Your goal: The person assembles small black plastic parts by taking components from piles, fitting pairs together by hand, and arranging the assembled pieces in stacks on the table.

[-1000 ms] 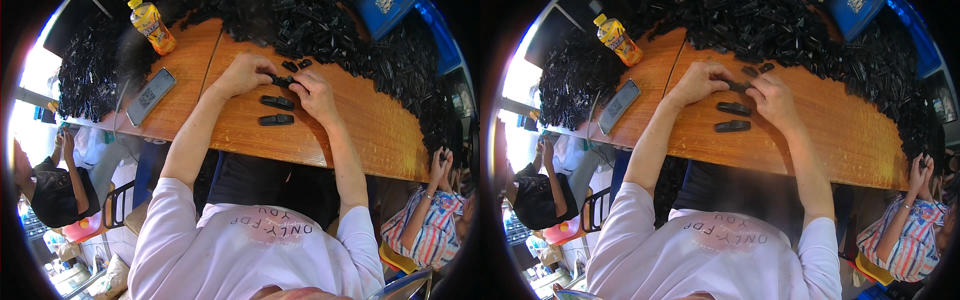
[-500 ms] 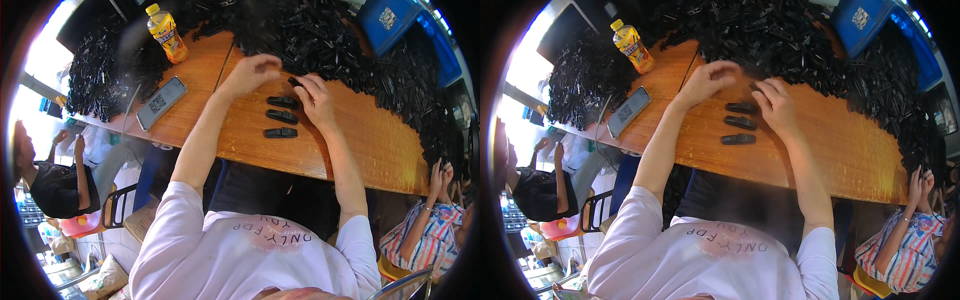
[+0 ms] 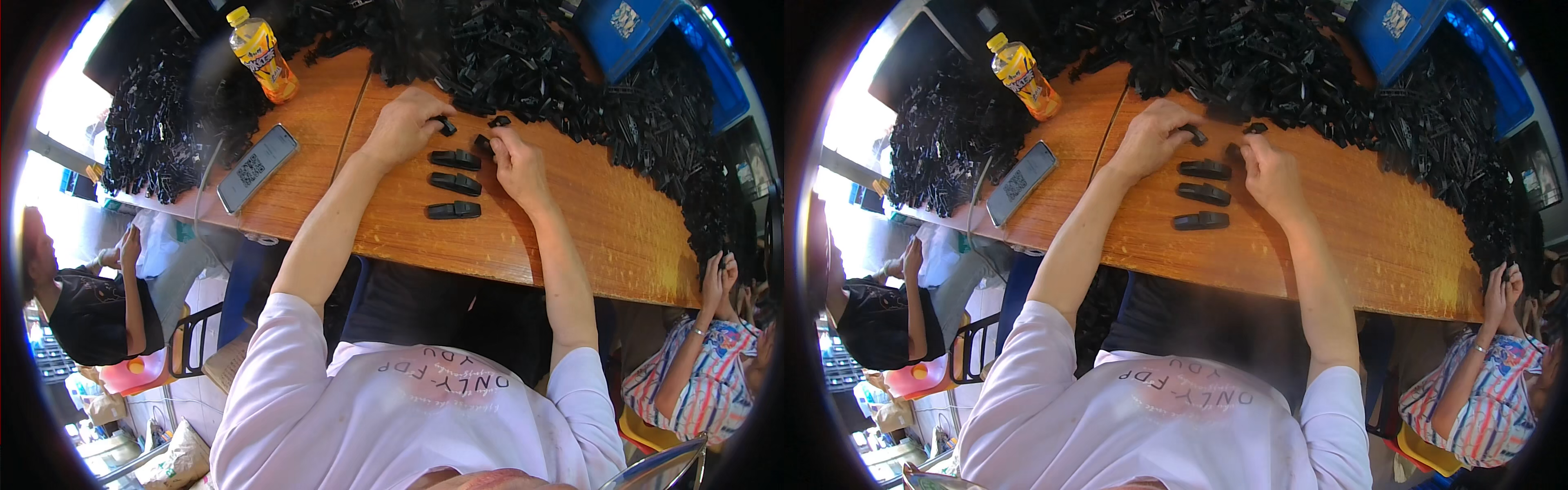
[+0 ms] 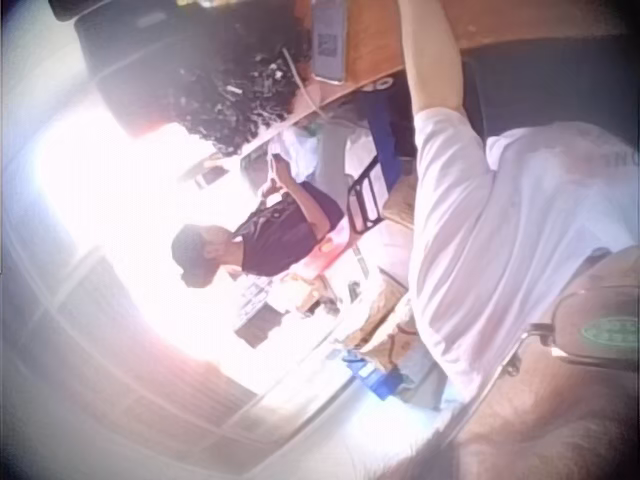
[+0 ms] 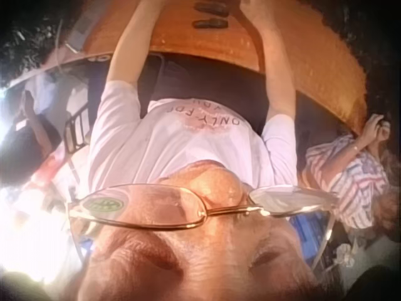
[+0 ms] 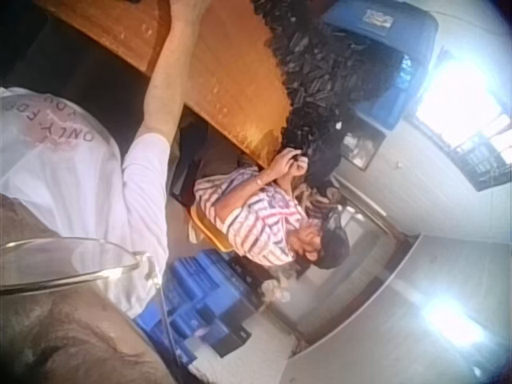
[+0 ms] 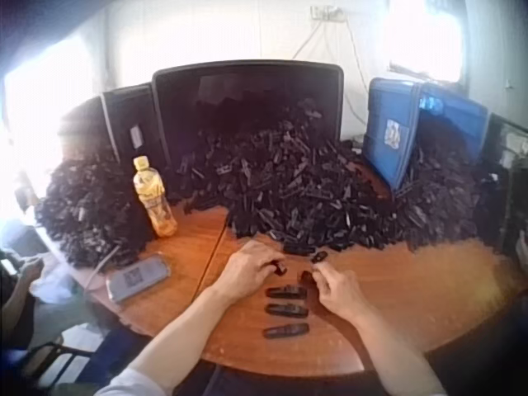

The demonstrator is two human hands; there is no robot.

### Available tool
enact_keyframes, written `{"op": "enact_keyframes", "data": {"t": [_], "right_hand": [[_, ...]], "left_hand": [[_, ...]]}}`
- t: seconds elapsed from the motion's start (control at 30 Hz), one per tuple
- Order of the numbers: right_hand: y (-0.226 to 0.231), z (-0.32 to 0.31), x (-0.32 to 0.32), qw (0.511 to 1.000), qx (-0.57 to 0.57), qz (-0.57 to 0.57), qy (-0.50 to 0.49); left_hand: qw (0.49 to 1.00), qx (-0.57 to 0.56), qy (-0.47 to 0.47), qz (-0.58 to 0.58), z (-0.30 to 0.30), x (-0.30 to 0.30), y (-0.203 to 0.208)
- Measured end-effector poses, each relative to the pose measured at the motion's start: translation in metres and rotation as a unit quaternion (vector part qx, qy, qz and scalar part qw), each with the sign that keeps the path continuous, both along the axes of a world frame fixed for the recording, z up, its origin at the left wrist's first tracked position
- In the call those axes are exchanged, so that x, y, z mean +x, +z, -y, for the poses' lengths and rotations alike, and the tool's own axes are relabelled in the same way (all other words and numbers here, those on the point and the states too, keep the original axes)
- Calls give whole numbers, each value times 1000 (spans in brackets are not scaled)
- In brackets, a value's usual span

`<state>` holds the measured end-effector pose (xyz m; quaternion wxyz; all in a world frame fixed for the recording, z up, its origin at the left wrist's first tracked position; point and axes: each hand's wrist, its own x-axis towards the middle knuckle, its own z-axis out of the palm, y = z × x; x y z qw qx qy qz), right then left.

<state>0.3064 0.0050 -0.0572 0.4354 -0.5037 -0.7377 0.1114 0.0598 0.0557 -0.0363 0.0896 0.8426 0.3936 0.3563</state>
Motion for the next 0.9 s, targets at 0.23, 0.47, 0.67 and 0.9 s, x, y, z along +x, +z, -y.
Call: {"op": "enact_keyframes", "data": {"t": [0.23,0.47,0.67,0.9], "right_hand": [[9,6,-3,998,18,49,-18],[6,3,2,999,23,-30,21],[8,0,-3,999,16,19,44],[15,-11,-5,991,26,71,111]], "left_hand": [[999,2,52,10,0,-3,-5],[991,-110,-42,60,6,7,0],[981,-167,-64,79,8,10,2],[965,-228,-65,107,11,17,9]]}}
